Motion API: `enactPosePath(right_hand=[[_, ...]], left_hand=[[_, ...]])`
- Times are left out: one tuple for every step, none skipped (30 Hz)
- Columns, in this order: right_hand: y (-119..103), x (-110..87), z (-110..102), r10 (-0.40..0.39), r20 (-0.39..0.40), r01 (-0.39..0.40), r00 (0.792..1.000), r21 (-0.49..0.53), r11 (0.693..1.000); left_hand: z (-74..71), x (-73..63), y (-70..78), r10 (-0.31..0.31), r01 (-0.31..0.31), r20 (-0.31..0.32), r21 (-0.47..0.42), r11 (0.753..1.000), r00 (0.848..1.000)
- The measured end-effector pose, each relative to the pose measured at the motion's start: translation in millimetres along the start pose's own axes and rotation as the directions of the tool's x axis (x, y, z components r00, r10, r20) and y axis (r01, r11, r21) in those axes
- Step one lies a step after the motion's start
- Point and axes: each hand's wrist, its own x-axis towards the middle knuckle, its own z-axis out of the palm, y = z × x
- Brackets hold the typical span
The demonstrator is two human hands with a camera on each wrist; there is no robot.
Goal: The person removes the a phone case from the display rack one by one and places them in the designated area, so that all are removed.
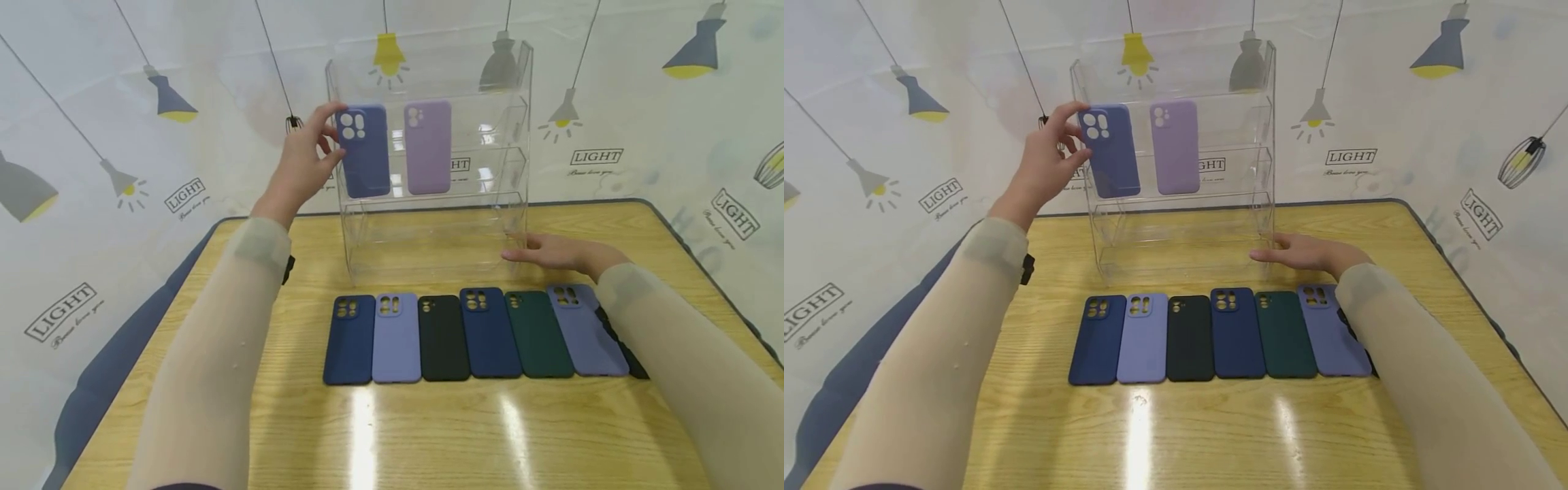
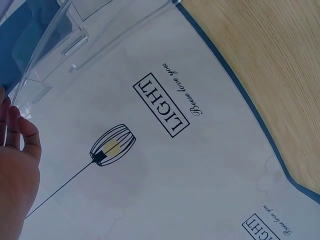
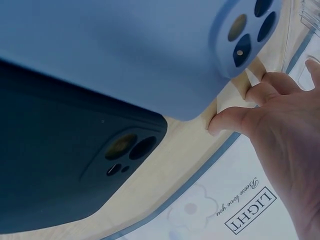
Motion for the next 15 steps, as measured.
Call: enactPosePath(right_hand=[[0.1,0.0,-0.1,0.002,-0.001,-0.002,1.0,0.0,1.0],[-0.1,-0.2,-0.3,0.0,-0.001,0.0,1.0,-0.001,1.0],[-0.2,-0.4,-0.2,-0.001,0.0,0.001,1.0,0.002,1.0],[-0.3,-0.5,0.1,-0.002,0.001,0.002,1.0,0.002,1.0],[-0.8,-0.7,0.3,-0.004,0.002,0.004,1.0,0.004,1.0],[-0.7,-0.8,0.5,-0.004,0.002,0.004,1.0,0.004,1.0],[-0.9,-1.0,0.9,-0.005,0.002,0.005,1.0,0.002,1.0],[-0.9,-1.1,1.1,-0.007,0.0,0.007,1.0,0.0,1.0],[-0.6,-1.0,1.3,-0.007,-0.001,0.007,1.0,-0.001,1.0],[-0.7,-1.1,1.3,-0.007,-0.002,0.007,1.0,-0.004,1.0],[-0.4,-1.0,1.4,-0.007,-0.003,0.007,1.0,-0.003,1.0],[0.0,-0.9,1.5,-0.008,-0.004,0.008,1.0,-0.005,1.0],[0.3,-0.8,1.7,-0.009,-0.006,0.009,1.0,-0.008,1.0],[0.2,-1.1,1.9,-0.01,-0.006,0.01,1.0,-0.009,1.0],[0.5,-1.2,2.0,-0.009,-0.007,0.009,1.0,-0.01,1.0]], left_hand=[[0.0,-0.2,-0.2,0.0,0.0,0.004,0.0,1.0,1.0],[0.0,-0.3,-0.6,-0.002,0.002,0.007,-0.004,1.0,1.0],[-0.1,-0.6,-0.7,-0.003,0.003,0.009,-0.005,1.0,1.0],[-0.3,-0.8,-0.7,-0.007,0.007,0.011,-0.008,1.0,1.0],[-0.6,-1.2,-0.9,-0.011,0.011,0.015,-0.011,1.0,1.0],[-1.2,-1.7,-1.0,-0.017,0.017,0.018,-0.012,1.0,1.0],[-1.9,-2.3,-0.9,-0.022,0.022,0.021,-0.016,1.0,1.0],[-2.3,-2.7,-1.2,-0.024,0.024,0.023,-0.018,1.0,0.999],[-2.8,-3.0,-1.2,-0.024,0.025,0.027,-0.017,1.0,0.999],[-3.3,-3.2,-1.3,-0.025,0.026,0.032,-0.019,0.999,0.999],[-3.8,-3.5,-1.6,-0.026,0.026,0.037,-0.021,0.999,0.999],[-4.3,-3.8,-1.5,-0.026,0.027,0.043,-0.023,0.999,0.999],[-4.6,-4.0,-1.4,-0.027,0.028,0.05,-0.023,0.999,0.998],[-4.6,-4.1,-1.6,-0.027,0.028,0.056,-0.022,0.999,0.998],[-4.8,-4.4,-1.2,-0.032,0.033,0.061,-0.023,0.999,0.998]])
